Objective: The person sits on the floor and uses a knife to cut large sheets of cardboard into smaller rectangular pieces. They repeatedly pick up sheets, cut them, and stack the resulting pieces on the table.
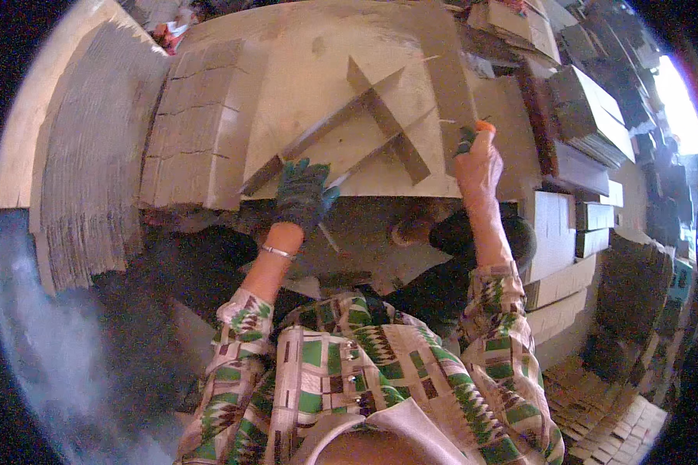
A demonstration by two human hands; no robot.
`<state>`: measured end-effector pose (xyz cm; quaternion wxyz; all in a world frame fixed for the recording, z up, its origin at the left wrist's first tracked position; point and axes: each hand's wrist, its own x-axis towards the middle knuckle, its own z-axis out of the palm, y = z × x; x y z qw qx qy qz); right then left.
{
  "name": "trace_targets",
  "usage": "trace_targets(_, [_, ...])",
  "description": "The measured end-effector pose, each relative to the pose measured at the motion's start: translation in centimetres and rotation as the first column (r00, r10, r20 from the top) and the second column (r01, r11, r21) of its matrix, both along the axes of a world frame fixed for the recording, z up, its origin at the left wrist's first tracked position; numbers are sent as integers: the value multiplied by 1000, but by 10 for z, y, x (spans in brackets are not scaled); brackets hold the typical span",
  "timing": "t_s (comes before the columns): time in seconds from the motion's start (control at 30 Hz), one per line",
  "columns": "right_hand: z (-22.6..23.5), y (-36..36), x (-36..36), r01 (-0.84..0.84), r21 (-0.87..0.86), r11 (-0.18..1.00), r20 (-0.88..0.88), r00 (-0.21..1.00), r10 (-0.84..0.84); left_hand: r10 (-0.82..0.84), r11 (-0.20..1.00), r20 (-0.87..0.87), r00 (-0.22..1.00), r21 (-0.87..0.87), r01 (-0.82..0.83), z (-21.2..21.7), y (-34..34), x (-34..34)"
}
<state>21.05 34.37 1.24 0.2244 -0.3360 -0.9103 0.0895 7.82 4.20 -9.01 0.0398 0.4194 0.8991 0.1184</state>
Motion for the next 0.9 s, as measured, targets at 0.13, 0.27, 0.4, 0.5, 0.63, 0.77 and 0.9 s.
trace_targets(0.13, [-5, 82, 18, 262, 13, 965, 217, 941, -258, -24, 1000, -63, 998, -4, 24, 0, 0, 4])
trace_targets(0.27, [-44, 122, 50, 309, 68, 949, 231, 920, -317, -82, 997, -112, 990, -9, 82, -30, 1, -3])
trace_targets(0.4, [-26, 116, 56, 345, 43, 938, 31, 938, -346, -92, 991, -159, 983, 82, 106, -19, -2, 2])
trace_targets(0.5, [6, 60, 33, 100, -92, 991, -205, 972, -118, -80, 995, -174, 981, 39, 88, -26, -14, -3])
trace_targets(0.63, [6, -54, 13, -290, -158, 944, -212, 944, 254, -87, 989, -98, 991, -130, 74, -15, -8, 6])
trace_targets(0.77, [-35, -104, -4, -575, -106, 811, -102, 818, 566, -137, 989, -115, 984, -74, 129, -8, 0, 3])
trace_targets(0.9, [-46, -113, -23, -593, -134, 794, -110, 805, 583, -99, 993, -55, 994, -65, 95, -5, 1, 4])
